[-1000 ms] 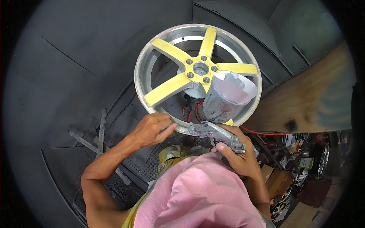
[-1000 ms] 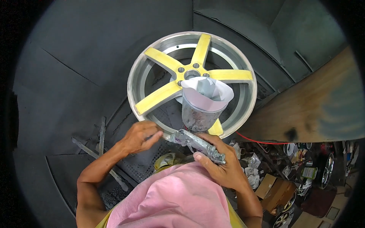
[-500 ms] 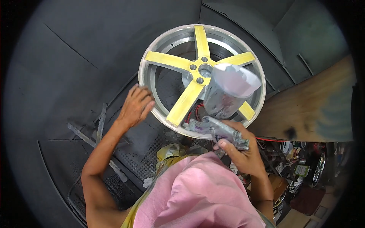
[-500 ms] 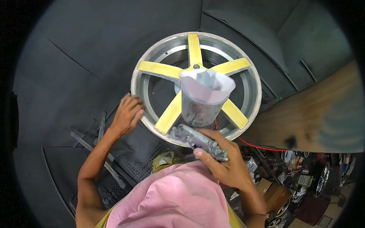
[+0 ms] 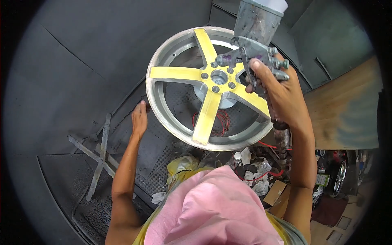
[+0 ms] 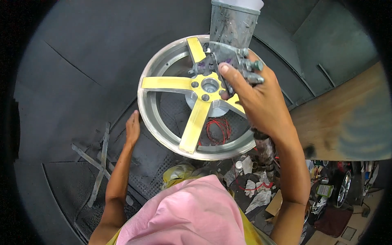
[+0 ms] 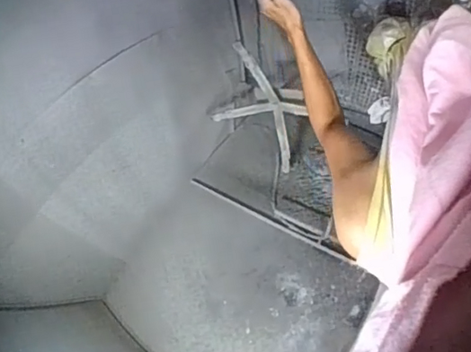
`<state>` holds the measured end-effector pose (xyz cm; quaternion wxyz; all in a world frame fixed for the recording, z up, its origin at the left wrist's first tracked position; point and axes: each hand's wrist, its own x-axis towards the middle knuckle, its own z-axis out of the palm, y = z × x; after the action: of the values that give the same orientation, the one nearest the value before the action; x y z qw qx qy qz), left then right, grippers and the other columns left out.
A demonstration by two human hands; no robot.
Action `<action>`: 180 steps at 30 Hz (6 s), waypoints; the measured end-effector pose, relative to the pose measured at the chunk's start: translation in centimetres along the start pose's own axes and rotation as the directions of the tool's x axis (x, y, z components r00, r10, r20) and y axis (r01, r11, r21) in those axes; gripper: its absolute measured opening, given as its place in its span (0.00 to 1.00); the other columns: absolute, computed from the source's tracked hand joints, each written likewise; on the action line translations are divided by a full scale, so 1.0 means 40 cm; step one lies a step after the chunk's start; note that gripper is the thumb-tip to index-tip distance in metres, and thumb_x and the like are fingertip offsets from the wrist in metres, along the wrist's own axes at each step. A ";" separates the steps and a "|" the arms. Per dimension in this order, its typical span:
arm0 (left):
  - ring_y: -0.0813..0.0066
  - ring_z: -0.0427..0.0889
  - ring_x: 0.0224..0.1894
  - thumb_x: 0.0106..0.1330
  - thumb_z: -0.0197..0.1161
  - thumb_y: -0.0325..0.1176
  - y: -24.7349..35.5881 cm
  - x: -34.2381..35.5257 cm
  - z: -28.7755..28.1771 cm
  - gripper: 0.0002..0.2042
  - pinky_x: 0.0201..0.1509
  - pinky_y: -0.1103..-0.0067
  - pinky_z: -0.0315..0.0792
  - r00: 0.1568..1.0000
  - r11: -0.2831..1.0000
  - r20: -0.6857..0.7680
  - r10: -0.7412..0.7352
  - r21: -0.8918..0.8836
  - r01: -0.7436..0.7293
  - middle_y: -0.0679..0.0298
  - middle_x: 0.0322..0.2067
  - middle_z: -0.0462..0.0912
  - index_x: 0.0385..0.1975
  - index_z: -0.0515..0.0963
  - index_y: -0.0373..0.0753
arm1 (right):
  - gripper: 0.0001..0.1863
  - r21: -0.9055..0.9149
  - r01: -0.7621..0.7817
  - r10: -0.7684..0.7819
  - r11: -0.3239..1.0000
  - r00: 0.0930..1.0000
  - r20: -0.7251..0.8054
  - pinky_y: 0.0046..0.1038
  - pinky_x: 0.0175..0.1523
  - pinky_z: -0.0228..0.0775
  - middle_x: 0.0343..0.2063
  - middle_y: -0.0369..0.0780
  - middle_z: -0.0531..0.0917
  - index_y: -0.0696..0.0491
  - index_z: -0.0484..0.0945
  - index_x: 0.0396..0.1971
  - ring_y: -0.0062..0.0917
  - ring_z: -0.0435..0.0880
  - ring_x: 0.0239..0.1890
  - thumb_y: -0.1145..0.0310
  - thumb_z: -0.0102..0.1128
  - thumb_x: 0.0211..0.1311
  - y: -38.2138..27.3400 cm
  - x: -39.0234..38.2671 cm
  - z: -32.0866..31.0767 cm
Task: Spray painting a car rim and preparing paint materials in a workshop.
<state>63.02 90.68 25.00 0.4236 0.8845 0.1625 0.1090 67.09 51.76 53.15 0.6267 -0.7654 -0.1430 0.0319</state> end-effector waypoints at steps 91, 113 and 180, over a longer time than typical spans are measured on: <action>0.64 0.86 0.52 0.78 0.38 0.58 -0.111 -0.306 0.280 0.30 0.60 0.63 0.80 0.526 0.151 0.754 -0.393 -0.511 0.846 0.58 0.54 0.84 0.61 0.73 0.40 | 0.11 -0.319 0.084 -0.169 0.944 0.953 -0.250 0.19 0.35 0.70 0.27 0.30 0.79 0.58 0.79 0.45 0.12 0.74 0.29 0.65 0.61 0.74 -0.050 0.024 0.008; 0.60 0.84 0.53 0.75 0.44 0.51 -0.189 -0.169 0.267 0.25 0.57 0.61 0.80 0.688 0.160 0.623 -0.371 -0.687 0.709 0.56 0.52 0.83 0.57 0.76 0.39 | 0.13 -0.131 0.035 -0.072 0.991 0.955 -0.288 0.17 0.37 0.70 0.31 0.30 0.80 0.59 0.79 0.50 0.11 0.74 0.31 0.66 0.63 0.73 -0.123 -0.027 0.056; 0.58 0.67 0.71 0.75 0.45 0.62 -0.287 0.044 0.421 0.35 0.74 0.61 0.64 0.719 -0.093 0.641 -0.268 -0.760 0.643 0.59 0.68 0.70 0.72 0.64 0.41 | 0.13 -0.353 -0.032 -0.122 0.935 0.905 -0.408 0.18 0.36 0.69 0.30 0.31 0.81 0.58 0.79 0.50 0.13 0.74 0.29 0.66 0.63 0.73 -0.014 -0.004 -0.067</action>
<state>67.96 86.07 5.72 0.9175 0.2647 0.2812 -0.0955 67.44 49.25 54.25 0.4964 -0.8498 -0.0250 -0.1756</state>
